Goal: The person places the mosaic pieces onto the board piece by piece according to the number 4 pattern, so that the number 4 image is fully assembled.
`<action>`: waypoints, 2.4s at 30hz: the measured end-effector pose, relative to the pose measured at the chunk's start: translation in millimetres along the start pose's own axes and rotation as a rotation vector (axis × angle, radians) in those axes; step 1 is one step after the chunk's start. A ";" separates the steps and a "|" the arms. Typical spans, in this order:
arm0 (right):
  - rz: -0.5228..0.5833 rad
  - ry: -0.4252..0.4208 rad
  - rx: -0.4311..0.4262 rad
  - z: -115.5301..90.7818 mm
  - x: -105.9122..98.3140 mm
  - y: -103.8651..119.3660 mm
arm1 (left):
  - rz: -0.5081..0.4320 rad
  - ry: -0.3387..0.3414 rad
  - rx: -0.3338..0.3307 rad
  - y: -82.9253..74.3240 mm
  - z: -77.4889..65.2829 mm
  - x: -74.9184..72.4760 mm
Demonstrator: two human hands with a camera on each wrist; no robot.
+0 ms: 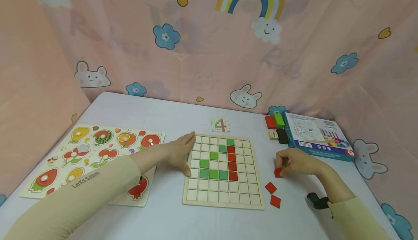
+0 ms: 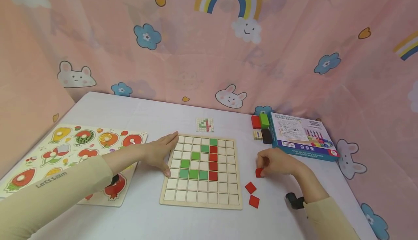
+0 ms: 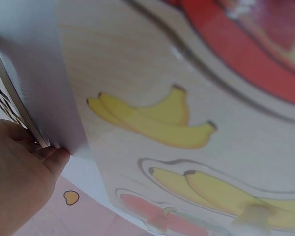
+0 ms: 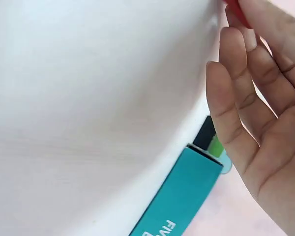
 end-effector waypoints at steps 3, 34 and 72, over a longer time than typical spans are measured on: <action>0.009 -0.033 -0.029 -0.7 -4.4 2.9 | -0.001 -0.001 0.002 0.4 0.2 0.6; 0.101 -0.005 -0.246 37.9 61.7 112.5 | -0.007 0.014 0.020 -1.8 -1.4 -1.8; 0.027 0.114 -0.082 -0.9 14.7 50.3 | -0.007 0.005 0.016 0.3 -0.5 -0.2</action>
Point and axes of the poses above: each hand's wrist, its own z-axis towards the middle knuckle, its own x-axis out of the palm, y = z × x, the point moved 2 cm from there along z, towards the middle knuckle, and after that the axes turned 9 degrees about y, right-handed, at the moved point
